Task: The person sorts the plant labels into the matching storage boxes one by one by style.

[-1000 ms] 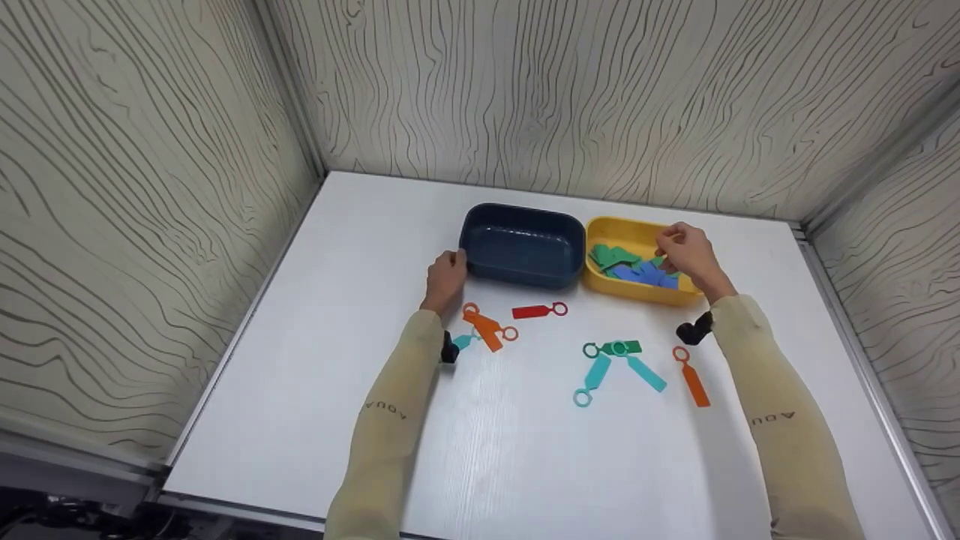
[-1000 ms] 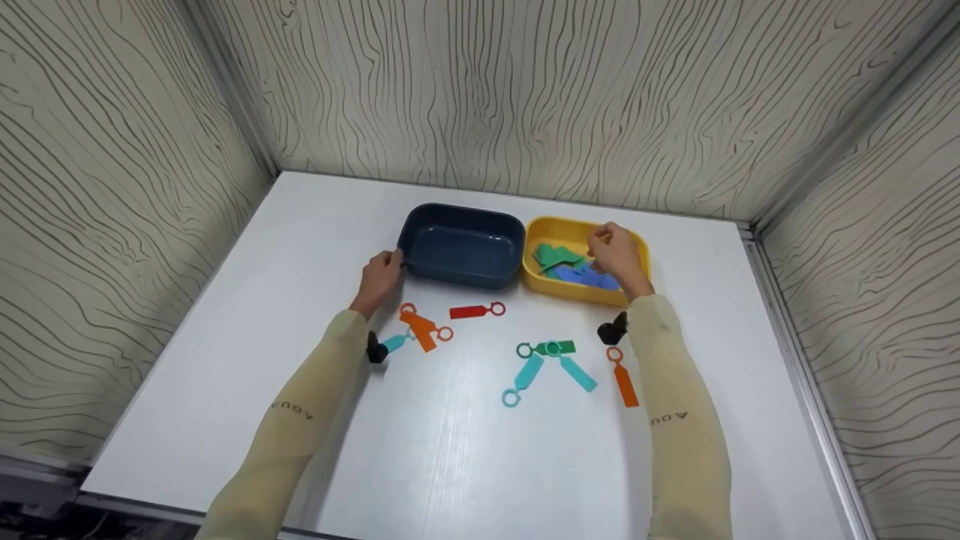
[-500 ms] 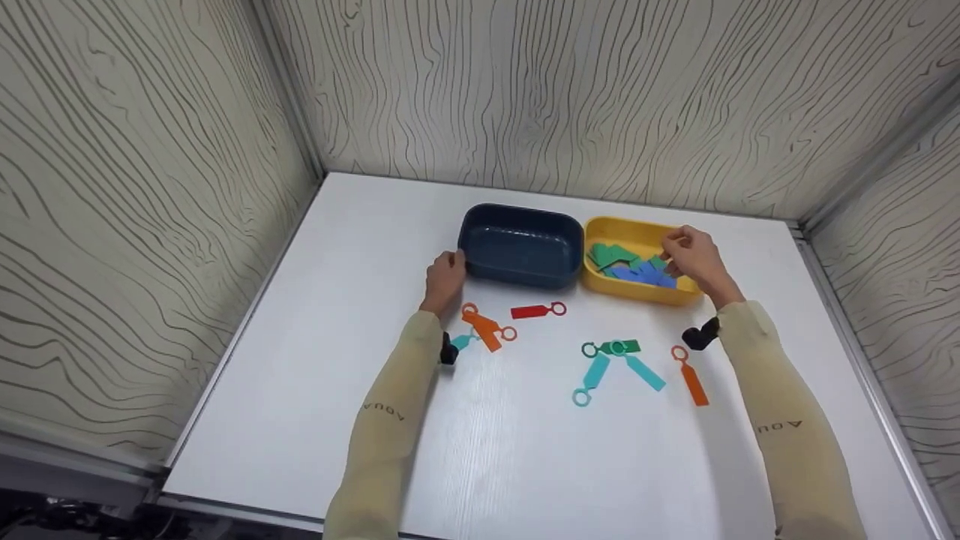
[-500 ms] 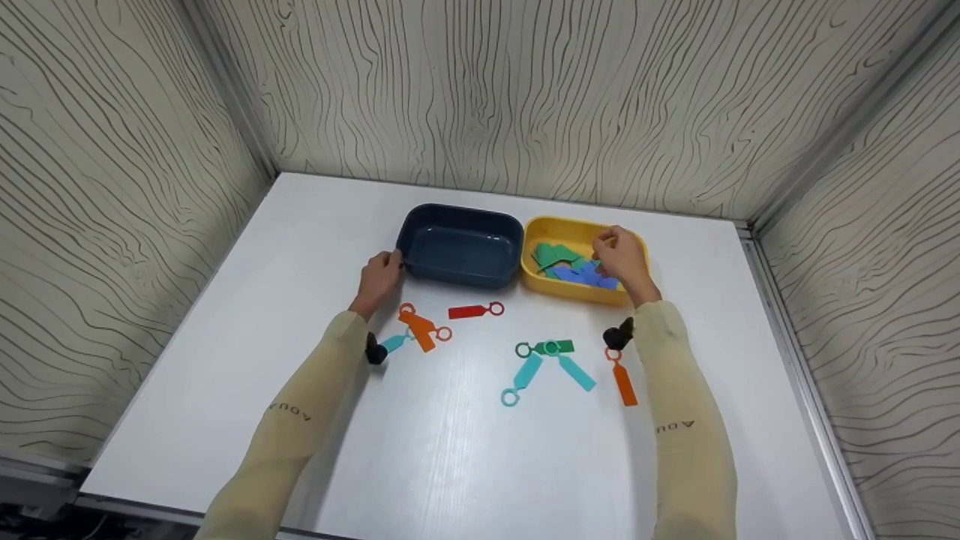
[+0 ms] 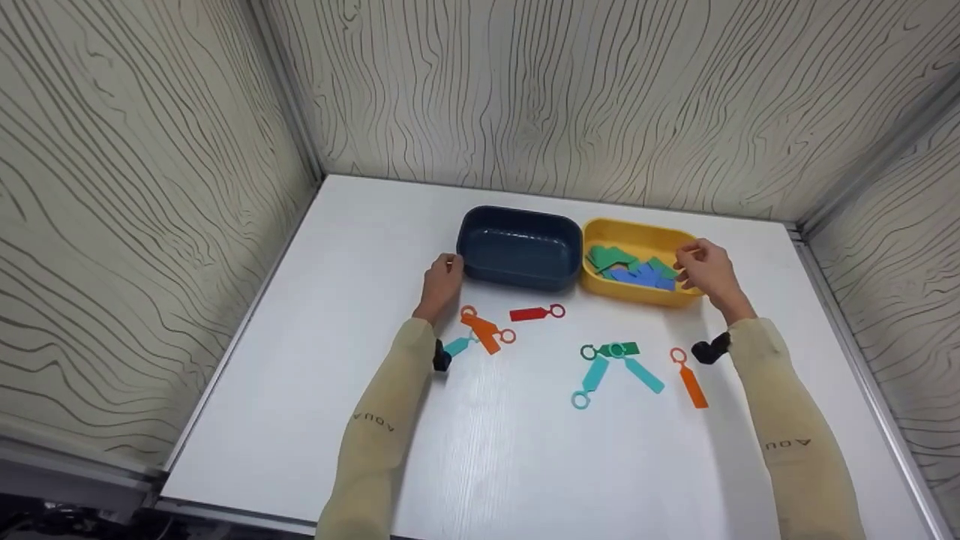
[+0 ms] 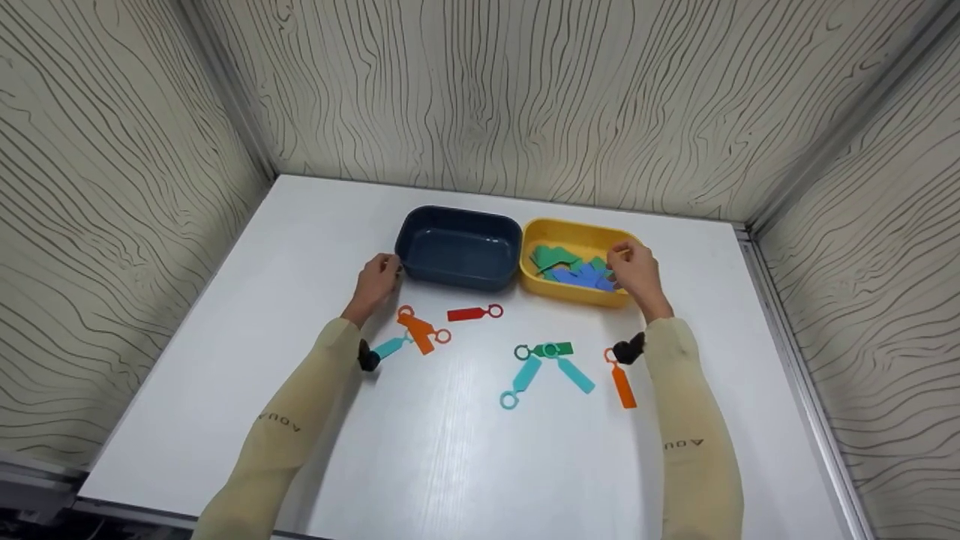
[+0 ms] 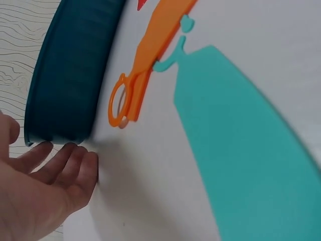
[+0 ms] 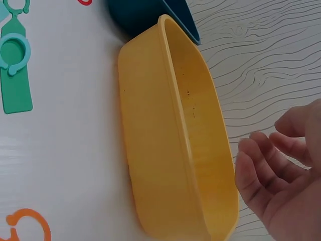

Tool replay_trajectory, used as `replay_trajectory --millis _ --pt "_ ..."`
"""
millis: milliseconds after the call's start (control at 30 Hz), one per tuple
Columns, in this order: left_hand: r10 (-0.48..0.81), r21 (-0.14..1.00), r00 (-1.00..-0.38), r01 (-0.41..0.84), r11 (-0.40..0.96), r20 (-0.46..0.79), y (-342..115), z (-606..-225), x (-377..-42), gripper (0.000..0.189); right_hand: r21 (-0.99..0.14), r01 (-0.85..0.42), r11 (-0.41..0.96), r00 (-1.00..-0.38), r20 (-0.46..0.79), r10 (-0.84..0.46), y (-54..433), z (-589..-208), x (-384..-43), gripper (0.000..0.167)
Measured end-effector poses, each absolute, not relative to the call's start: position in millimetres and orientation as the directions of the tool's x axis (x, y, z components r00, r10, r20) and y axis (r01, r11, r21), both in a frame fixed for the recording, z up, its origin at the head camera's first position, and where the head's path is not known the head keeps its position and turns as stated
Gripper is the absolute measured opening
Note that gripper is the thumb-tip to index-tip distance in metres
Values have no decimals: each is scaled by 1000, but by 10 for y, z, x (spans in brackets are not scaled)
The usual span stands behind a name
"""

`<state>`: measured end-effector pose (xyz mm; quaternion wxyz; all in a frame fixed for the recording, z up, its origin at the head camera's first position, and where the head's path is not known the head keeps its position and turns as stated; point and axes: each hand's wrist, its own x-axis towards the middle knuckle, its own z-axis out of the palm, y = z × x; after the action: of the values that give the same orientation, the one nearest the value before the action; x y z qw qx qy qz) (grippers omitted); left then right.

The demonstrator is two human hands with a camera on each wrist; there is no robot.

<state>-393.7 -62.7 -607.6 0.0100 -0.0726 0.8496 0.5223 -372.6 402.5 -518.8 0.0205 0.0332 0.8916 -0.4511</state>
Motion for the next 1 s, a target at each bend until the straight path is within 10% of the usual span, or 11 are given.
replay_trajectory --millis 533,1000 --pt "-27 855 -999 -32 517 -21 -666 -6049 -3831 37 -700 255 667 -933 4 360 4258 -5406 -3655 42" --pt "254 731 -964 120 672 -76 -667 -5873 -3694 31 -747 314 587 -940 -155 305 4338 -5629 -3589 65"
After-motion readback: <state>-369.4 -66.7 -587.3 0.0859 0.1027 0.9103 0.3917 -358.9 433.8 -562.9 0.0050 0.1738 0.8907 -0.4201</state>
